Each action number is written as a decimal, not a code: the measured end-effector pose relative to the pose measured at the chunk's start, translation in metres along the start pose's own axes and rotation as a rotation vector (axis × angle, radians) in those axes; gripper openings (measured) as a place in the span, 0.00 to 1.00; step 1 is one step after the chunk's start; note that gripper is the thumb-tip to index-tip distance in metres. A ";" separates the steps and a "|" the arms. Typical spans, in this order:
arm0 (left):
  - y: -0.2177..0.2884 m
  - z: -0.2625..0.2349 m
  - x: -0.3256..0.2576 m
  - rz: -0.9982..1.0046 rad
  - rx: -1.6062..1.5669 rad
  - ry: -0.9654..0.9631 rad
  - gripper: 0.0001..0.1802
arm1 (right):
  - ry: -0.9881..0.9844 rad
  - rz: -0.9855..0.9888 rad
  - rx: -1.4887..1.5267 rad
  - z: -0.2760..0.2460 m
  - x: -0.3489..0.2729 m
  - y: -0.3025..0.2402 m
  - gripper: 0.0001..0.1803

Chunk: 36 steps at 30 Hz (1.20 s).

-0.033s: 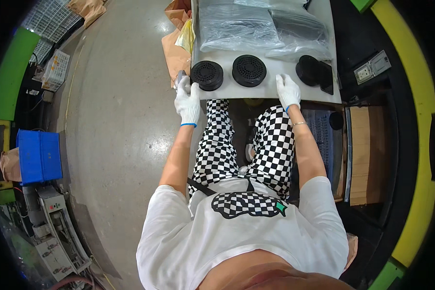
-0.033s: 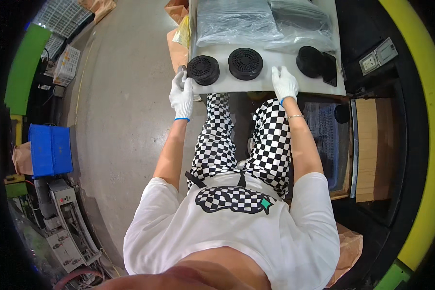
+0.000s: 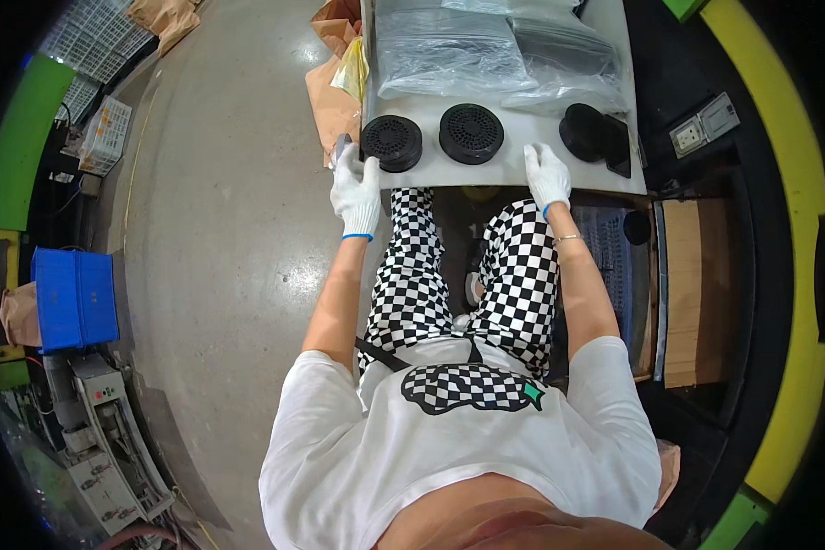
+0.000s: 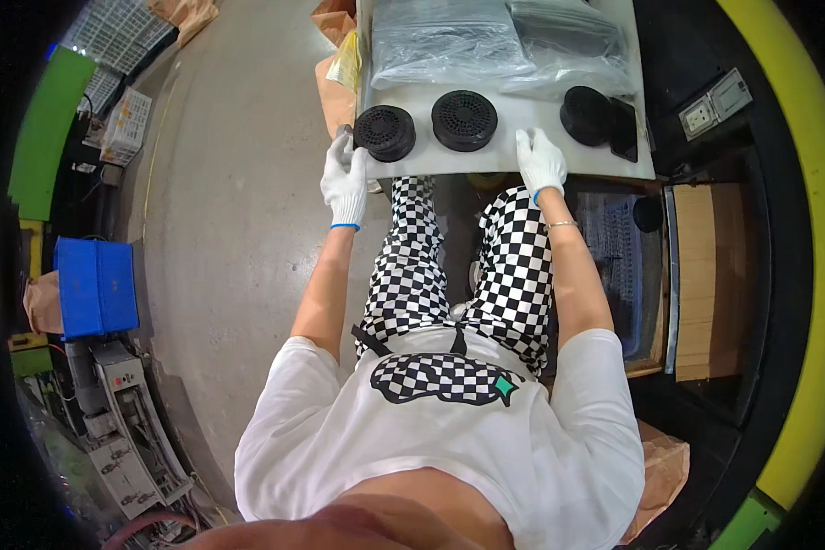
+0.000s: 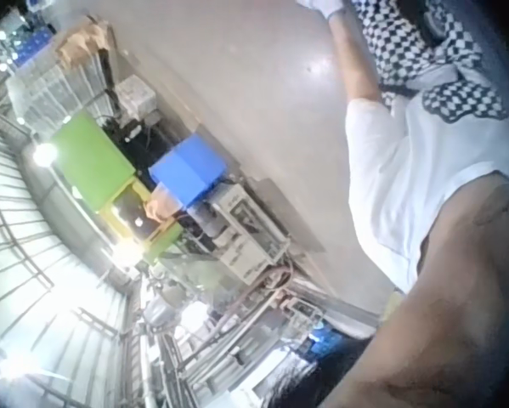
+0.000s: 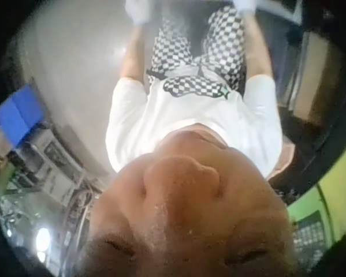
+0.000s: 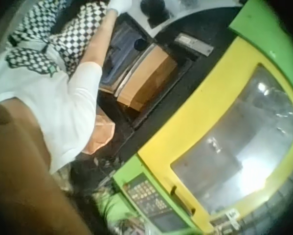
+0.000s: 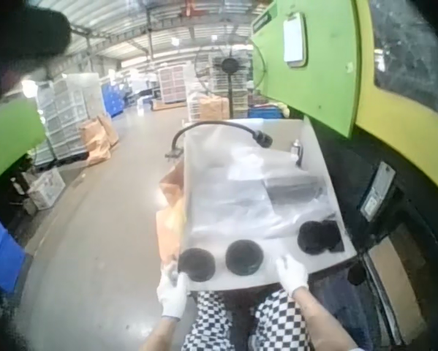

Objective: The person assembles circular plastic parts by hand at a workstation.

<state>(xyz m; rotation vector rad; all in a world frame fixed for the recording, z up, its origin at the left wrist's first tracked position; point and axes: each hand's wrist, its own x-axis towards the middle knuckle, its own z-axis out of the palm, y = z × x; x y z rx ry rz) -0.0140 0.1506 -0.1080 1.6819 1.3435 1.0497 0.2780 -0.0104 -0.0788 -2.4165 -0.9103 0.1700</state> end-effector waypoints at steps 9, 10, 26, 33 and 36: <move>0.078 0.008 0.042 0.280 0.740 -0.412 0.54 | 0.019 -0.040 0.027 -0.009 -0.026 0.003 0.24; 0.079 0.014 0.049 0.292 0.746 -0.422 0.54 | 0.003 -0.044 -0.010 -0.009 -0.026 0.001 0.23; 0.096 0.044 0.076 0.223 0.993 -0.768 0.49 | 0.027 -0.101 0.079 0.003 -0.016 0.014 0.21; 0.106 0.049 0.074 0.180 1.007 -0.802 0.45 | 0.025 -0.069 0.093 0.005 -0.014 0.015 0.21; 0.098 0.051 0.074 0.198 1.012 -0.763 0.46 | 0.037 -0.075 0.100 0.003 -0.015 0.012 0.21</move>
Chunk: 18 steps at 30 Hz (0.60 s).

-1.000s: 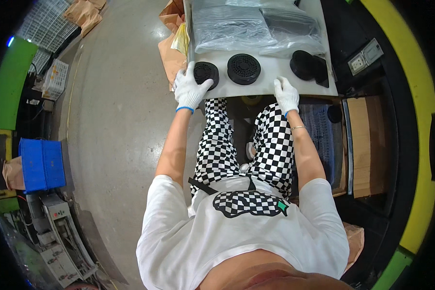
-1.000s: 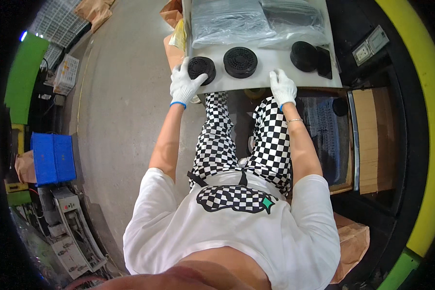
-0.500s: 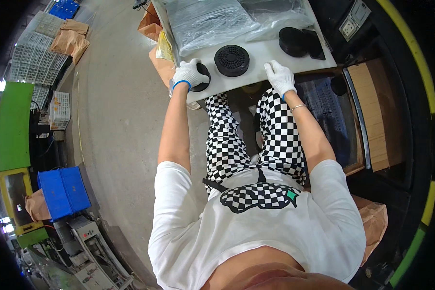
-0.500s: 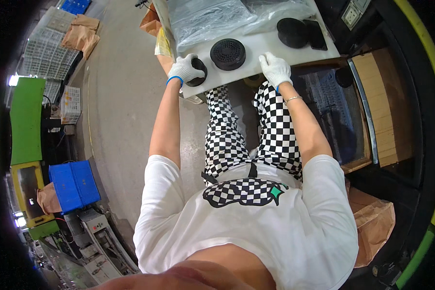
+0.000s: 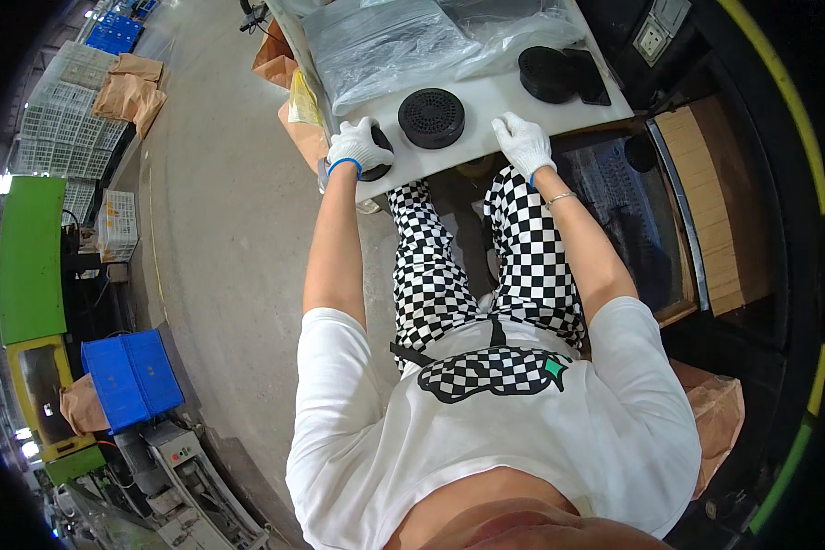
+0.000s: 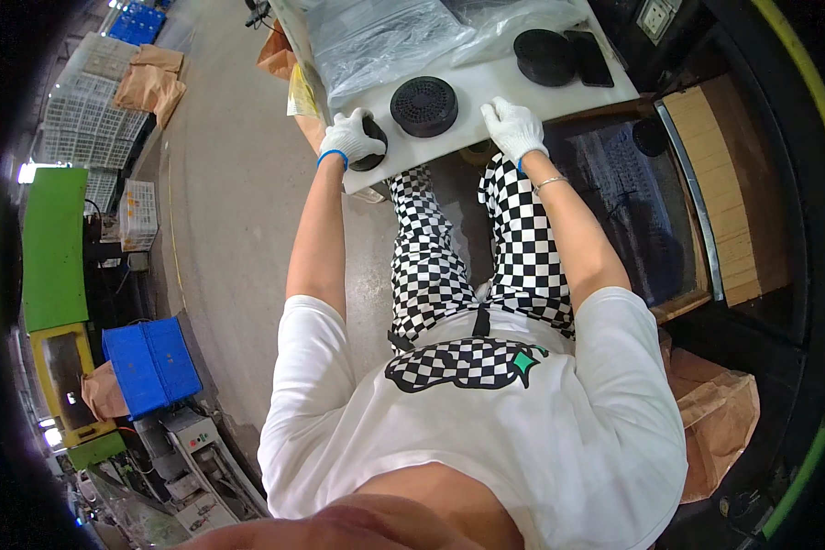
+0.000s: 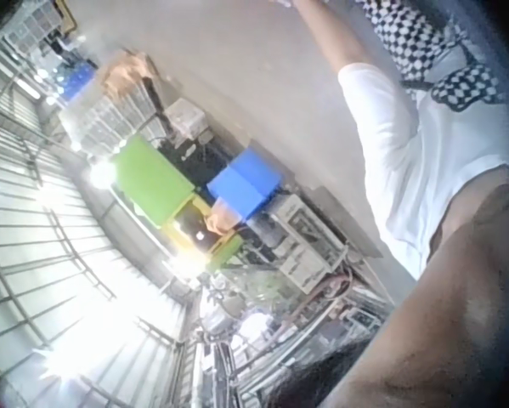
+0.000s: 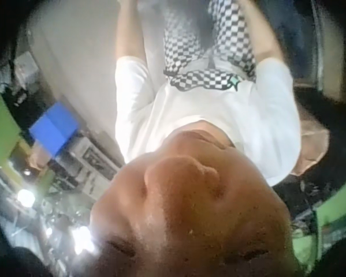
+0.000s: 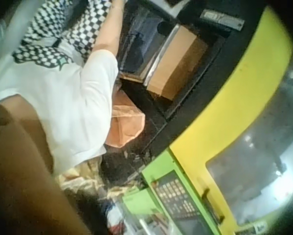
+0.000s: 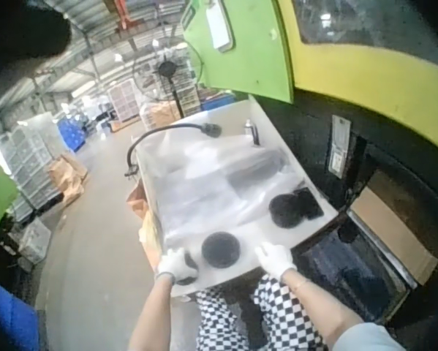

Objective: The person assembles circular plastic parts by hand at a workstation.

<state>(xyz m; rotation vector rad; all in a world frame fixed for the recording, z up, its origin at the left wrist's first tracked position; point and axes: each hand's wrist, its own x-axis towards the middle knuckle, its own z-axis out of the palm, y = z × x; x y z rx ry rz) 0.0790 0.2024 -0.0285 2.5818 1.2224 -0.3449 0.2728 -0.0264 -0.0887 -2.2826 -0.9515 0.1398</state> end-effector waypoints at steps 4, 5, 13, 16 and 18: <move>-0.002 0.003 0.000 0.040 0.007 0.029 0.47 | -0.027 0.001 -0.012 -0.002 0.000 -0.002 0.21; 0.001 0.003 -0.003 0.031 0.014 0.032 0.47 | -0.026 0.001 -0.012 -0.002 -0.001 -0.001 0.21; 0.004 0.004 -0.003 0.040 0.125 0.067 0.64 | -0.038 -0.010 -0.065 -0.002 0.001 -0.006 0.19; 0.031 -0.003 -0.008 0.229 0.177 0.285 0.64 | -0.030 -0.055 -0.068 -0.002 -0.001 -0.010 0.19; 0.051 -0.011 -0.009 0.244 0.202 0.255 0.64 | 0.000 -0.147 -0.154 -0.002 -0.002 -0.019 0.23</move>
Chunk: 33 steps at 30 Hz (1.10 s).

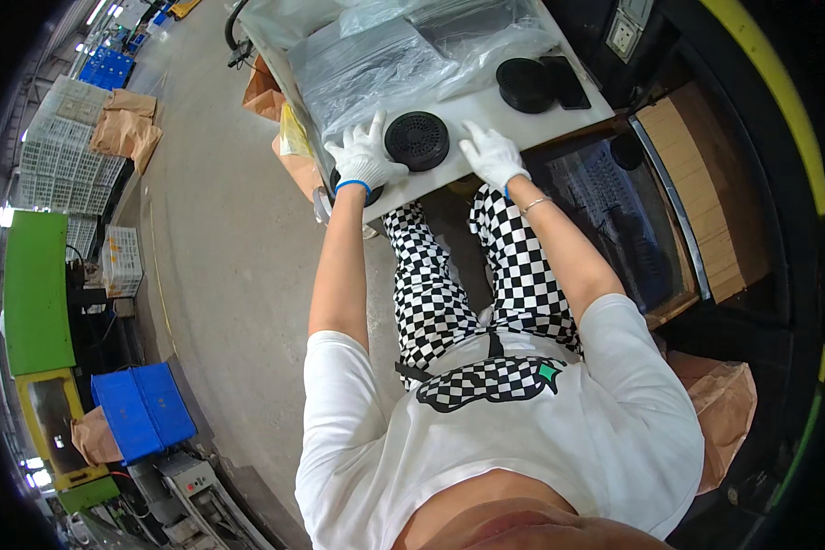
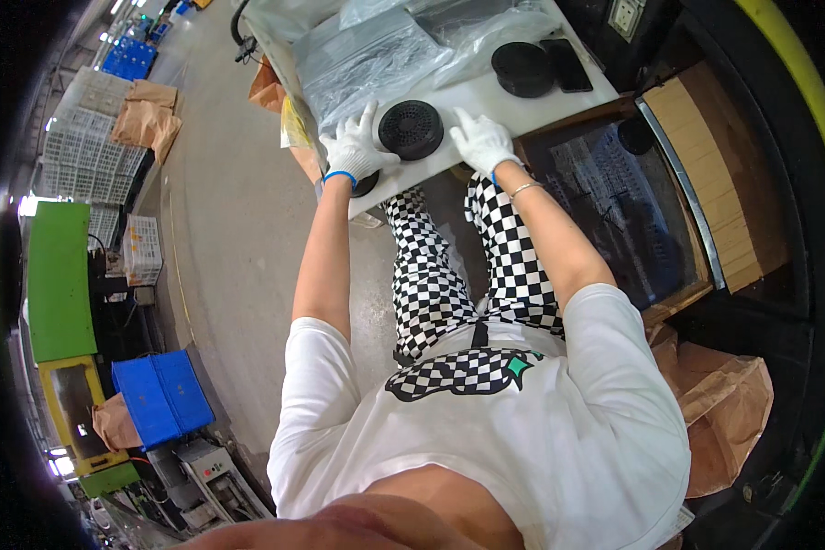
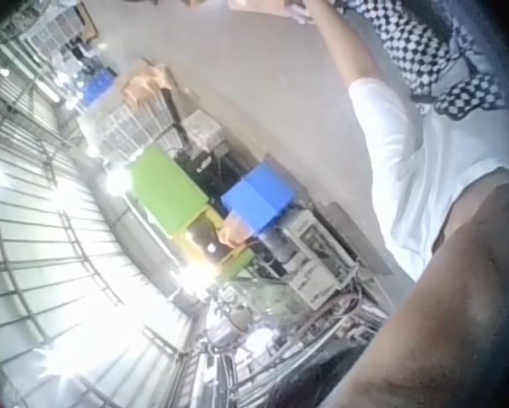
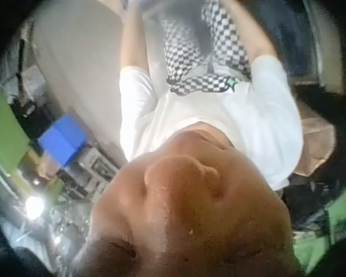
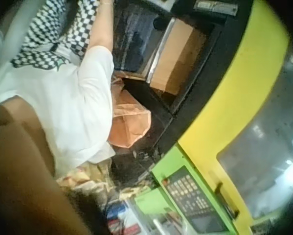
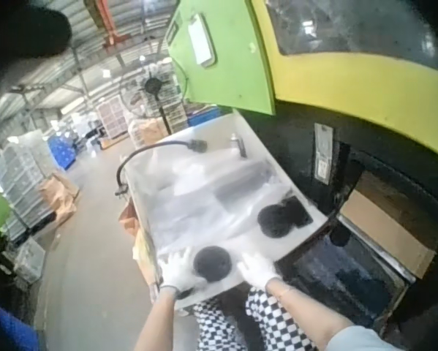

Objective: The person assembles circular plastic parts by hand at a workstation.

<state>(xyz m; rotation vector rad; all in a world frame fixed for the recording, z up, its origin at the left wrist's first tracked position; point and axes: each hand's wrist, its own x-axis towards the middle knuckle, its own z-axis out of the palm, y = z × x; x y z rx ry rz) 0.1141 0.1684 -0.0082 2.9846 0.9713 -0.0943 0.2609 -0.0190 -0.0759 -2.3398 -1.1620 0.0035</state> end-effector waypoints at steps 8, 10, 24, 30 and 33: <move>0.016 0.016 0.012 -0.006 -0.020 -0.160 0.61 | -0.137 -0.053 0.080 0.028 0.007 -0.022 0.32; 0.018 0.018 0.012 0.008 0.000 -0.125 0.59 | -0.107 -0.089 0.108 0.037 0.010 -0.013 0.33; 0.034 0.011 -0.040 0.223 -0.269 0.528 0.36 | -0.015 0.075 0.081 0.024 0.008 0.005 0.23; 0.044 0.055 -0.123 0.210 -0.578 0.178 0.25 | 0.208 0.434 0.325 0.015 0.010 0.032 0.24; 0.042 0.071 -0.135 0.145 -0.855 0.004 0.29 | 0.466 0.592 0.444 0.024 0.023 0.081 0.25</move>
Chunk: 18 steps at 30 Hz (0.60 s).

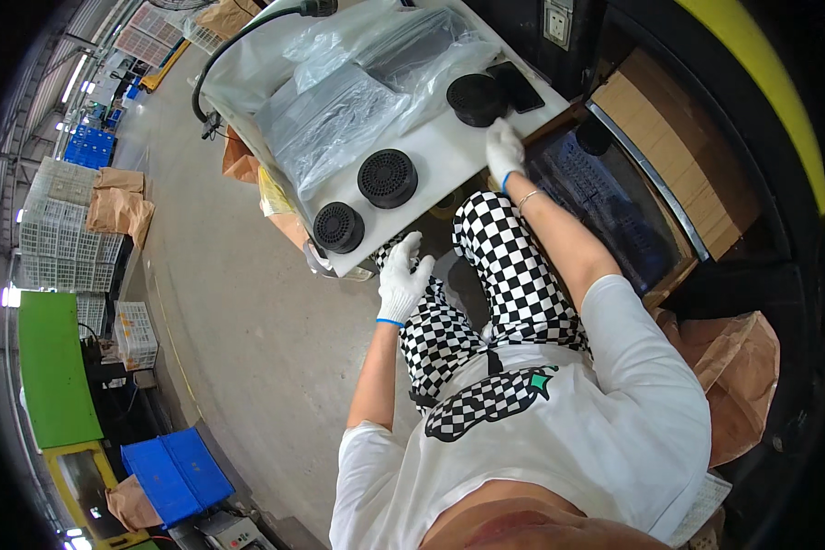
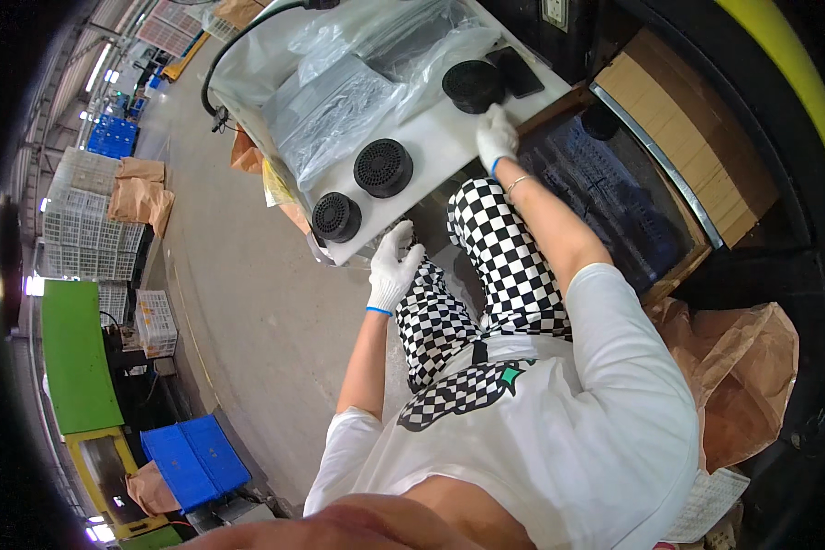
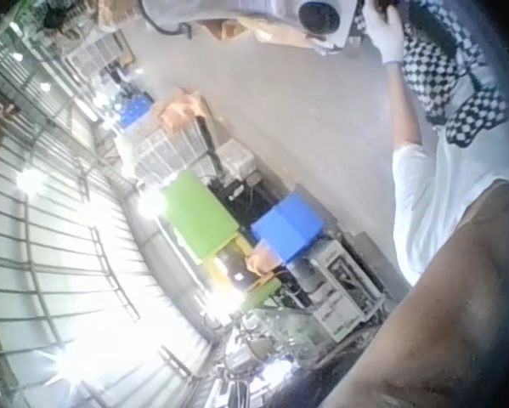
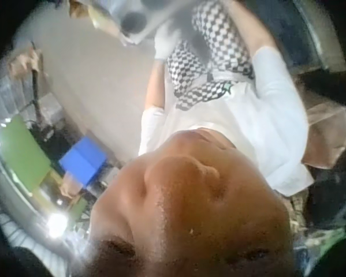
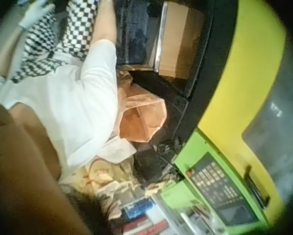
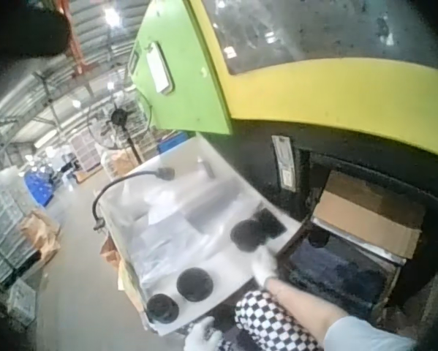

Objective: The person assembles circular plastic parts by hand at a workstation.

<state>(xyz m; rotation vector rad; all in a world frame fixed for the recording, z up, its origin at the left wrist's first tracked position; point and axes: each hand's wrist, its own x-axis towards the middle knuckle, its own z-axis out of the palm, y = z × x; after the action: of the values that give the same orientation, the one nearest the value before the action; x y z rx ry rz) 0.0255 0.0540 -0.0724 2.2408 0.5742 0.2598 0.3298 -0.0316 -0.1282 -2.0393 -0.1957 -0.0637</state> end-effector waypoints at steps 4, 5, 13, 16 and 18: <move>0.036 0.017 0.063 0.006 -0.548 -0.030 0.28 | 0.010 0.054 0.199 -0.026 0.078 0.060 0.27; 0.034 0.021 0.086 0.017 -0.665 -0.067 0.29 | -0.096 0.127 0.210 -0.028 0.088 0.056 0.29; 0.004 0.081 0.263 -0.346 -0.894 -0.101 0.41 | -0.246 0.118 -0.041 -0.031 0.082 0.003 0.34; 0.046 0.108 0.286 -0.265 -0.444 -0.174 0.43 | -0.237 0.136 -0.059 -0.050 0.093 0.035 0.34; 0.018 0.102 0.316 -0.264 -0.570 -0.055 0.47 | -0.269 0.099 0.001 -0.035 0.096 0.021 0.34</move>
<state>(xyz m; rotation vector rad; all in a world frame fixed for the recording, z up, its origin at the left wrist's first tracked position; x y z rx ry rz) 0.3453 0.1291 -0.1265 1.6006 0.6626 0.1953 0.4296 -0.0607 -0.1178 -2.0491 -0.2617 0.2736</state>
